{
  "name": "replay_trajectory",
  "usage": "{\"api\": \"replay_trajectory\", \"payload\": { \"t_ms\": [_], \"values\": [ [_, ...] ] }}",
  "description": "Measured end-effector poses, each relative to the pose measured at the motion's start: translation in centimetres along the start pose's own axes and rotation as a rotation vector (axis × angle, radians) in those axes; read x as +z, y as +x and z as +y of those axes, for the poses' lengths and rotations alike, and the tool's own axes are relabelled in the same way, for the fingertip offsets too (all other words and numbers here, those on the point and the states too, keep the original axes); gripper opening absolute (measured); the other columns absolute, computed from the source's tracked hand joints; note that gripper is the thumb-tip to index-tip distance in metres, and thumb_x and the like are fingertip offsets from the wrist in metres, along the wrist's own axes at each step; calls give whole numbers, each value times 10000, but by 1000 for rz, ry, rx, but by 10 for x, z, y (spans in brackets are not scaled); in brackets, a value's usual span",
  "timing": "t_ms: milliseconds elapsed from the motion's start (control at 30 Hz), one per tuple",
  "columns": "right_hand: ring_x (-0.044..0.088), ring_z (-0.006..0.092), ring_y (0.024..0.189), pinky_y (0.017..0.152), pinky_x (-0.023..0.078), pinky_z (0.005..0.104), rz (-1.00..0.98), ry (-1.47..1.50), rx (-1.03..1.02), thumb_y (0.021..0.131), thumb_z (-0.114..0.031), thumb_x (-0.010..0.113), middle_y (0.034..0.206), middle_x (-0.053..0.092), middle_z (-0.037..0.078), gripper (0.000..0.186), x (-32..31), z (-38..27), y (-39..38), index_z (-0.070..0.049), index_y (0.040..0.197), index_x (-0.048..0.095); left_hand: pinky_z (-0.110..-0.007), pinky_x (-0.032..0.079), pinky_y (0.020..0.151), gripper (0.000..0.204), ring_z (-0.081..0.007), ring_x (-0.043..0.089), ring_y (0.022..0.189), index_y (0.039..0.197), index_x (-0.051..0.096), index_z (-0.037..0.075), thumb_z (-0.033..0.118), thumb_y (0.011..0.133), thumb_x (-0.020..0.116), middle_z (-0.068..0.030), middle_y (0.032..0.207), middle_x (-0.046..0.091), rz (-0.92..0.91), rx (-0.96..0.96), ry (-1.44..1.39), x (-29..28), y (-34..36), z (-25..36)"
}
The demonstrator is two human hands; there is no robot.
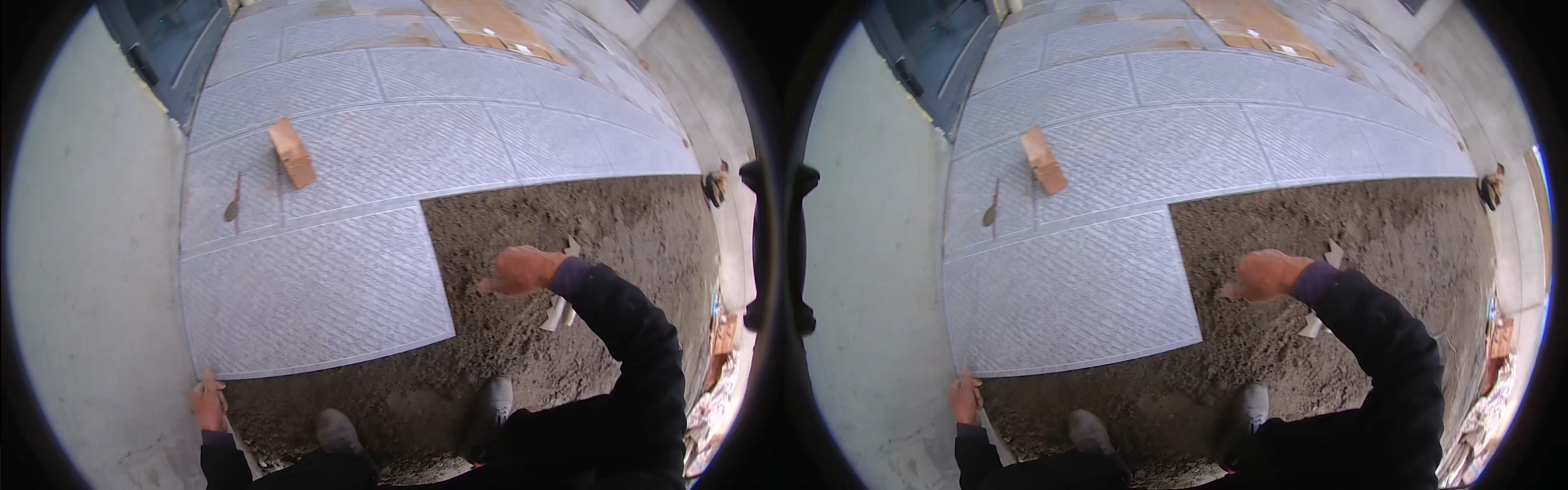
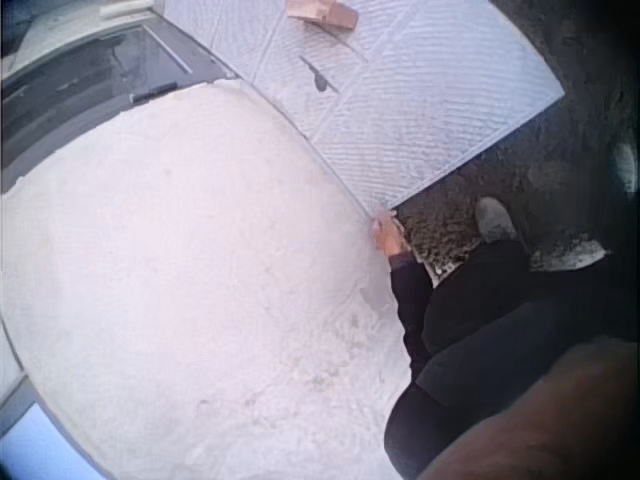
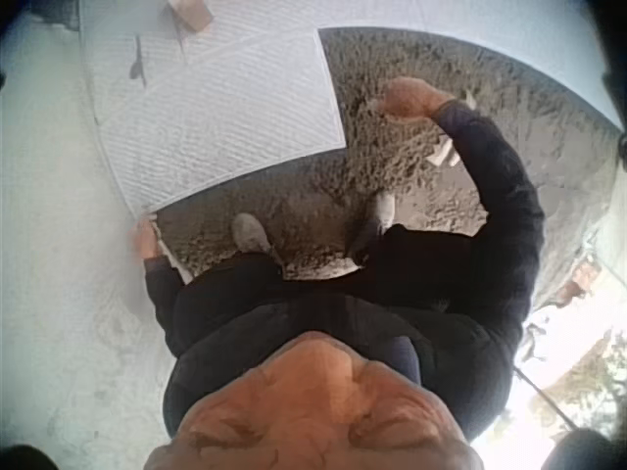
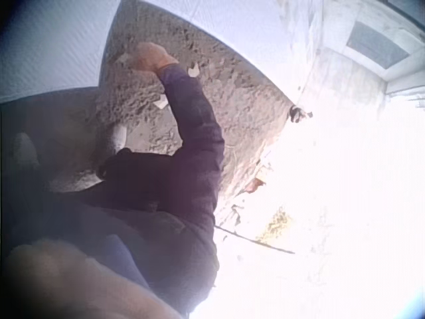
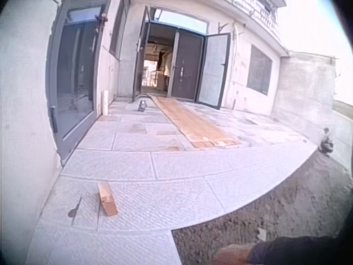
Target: The person uses an angle grinder to cut a ceramic tile, then applies cement to the back of the tile with a trowel and places it on the floor. The person adjusts the tile position to align with adjacent tiles.
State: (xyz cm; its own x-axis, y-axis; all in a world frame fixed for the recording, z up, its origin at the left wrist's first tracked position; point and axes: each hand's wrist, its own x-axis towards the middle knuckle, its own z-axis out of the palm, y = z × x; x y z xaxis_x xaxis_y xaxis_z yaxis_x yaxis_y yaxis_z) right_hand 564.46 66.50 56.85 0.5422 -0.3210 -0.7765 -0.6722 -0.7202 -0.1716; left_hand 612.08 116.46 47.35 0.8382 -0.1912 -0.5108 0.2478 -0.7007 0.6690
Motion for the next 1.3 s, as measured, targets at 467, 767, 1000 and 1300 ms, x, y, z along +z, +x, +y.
{"api": "replay_trajectory", "payload": {
  "t_ms": [467,767,1000,1300],
  "values": [
    [687,162,584,562,553,309,1196,980,733,965,-170,660,715,697,84,254,167,231,-96,77,926,703,-439,505,986,417,-346,620,1182,1329,606,-61,122,964,692,-213,1280,636,-367,979,690,129,-62,130],
    [746,227,754,631,603,367,791,819,123,1015,-155,717,913,771,170,238,141,30,-65,69,1094,721,-591,251,1257,708,-493,302,1545,1490,433,-123,186,911,698,-295,1629,377,-406,1236,934,153,-51,118],
    [729,368,727,631,584,435,697,639,-204,961,-194,761,855,722,182,233,131,-39,-75,10,1065,717,-669,222,1240,739,-524,287,1546,1488,420,-126,223,892,684,-332,1625,363,-399,1318,911,155,-15,87],
    [732,258,703,678,571,400,287,1098,344,1041,-331,697,742,723,129,323,157,-95,-187,-15,1045,766,-665,224,1248,683,-516,293,1549,1490,417,-136,251,953,585,-330,1636,350,-384,1334,959,153,-2,74]
  ]
}}
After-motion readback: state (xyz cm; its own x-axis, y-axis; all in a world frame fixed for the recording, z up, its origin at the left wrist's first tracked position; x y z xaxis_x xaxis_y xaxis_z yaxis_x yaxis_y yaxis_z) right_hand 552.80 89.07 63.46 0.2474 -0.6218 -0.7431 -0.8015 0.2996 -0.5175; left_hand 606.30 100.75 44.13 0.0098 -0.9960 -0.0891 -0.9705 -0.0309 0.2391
